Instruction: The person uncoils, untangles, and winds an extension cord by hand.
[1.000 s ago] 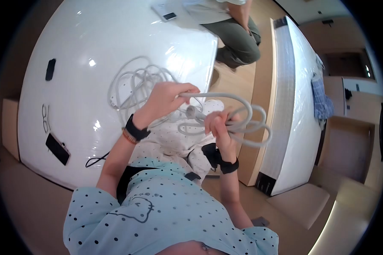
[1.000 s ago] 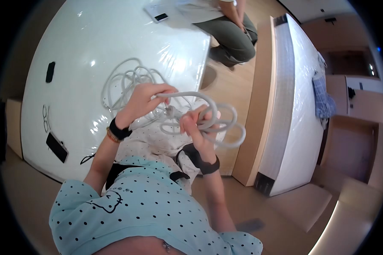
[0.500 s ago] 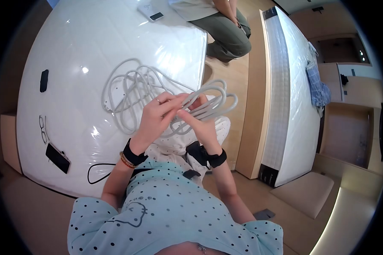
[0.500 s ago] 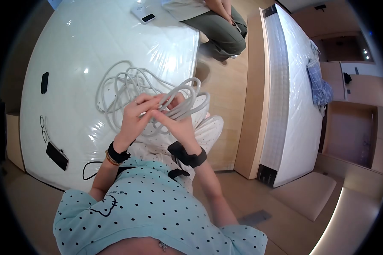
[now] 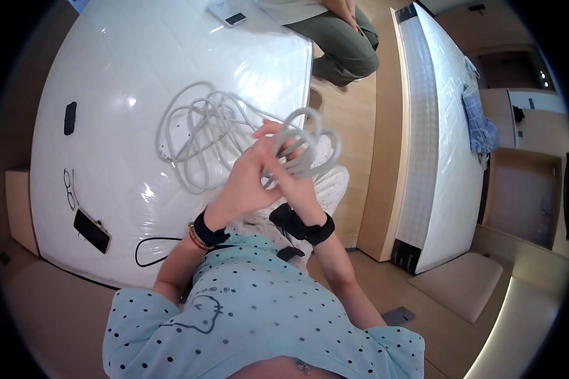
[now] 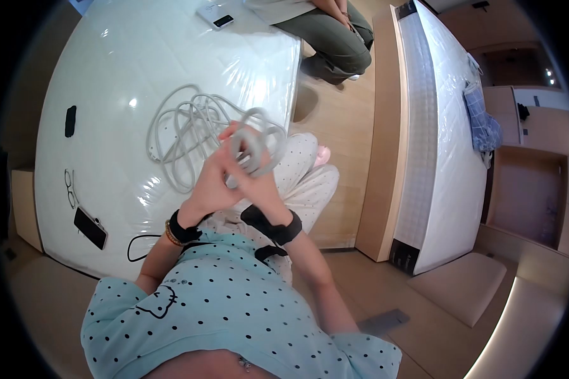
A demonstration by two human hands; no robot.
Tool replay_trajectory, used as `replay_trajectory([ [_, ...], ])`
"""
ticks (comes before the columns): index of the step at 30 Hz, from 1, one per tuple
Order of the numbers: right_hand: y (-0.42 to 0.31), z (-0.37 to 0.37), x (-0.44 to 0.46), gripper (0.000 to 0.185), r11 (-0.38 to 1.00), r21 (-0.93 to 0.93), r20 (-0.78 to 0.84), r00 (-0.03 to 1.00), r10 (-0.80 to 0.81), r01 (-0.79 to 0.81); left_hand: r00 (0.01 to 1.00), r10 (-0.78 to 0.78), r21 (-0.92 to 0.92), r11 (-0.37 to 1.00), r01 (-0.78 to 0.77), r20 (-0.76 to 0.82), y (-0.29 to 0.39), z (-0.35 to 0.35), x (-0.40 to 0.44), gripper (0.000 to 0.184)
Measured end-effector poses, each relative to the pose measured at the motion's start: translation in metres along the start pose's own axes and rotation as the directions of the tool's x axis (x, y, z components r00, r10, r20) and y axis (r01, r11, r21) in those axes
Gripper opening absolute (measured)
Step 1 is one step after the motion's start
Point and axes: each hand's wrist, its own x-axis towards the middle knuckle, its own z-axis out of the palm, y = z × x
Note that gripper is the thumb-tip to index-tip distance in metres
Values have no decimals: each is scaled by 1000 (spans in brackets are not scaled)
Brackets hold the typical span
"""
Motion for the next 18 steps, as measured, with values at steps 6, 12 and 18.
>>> replay_trajectory([
  [6,-18,20,-7,56,832,-526,129,984,-124,174,969,-196,-291,946,146,-151,-21,-16,-20,26],
  [12,36,-42,-19,53,866,-364,34,924,381,-343,846,-388,-435,875,213,-365,-25,-66,-31,19],
  [18,87,-43,-37,42,554,222,179,592,786,-802,885,-383,-668,735,118,-265,-31,-91,-37,14],
])
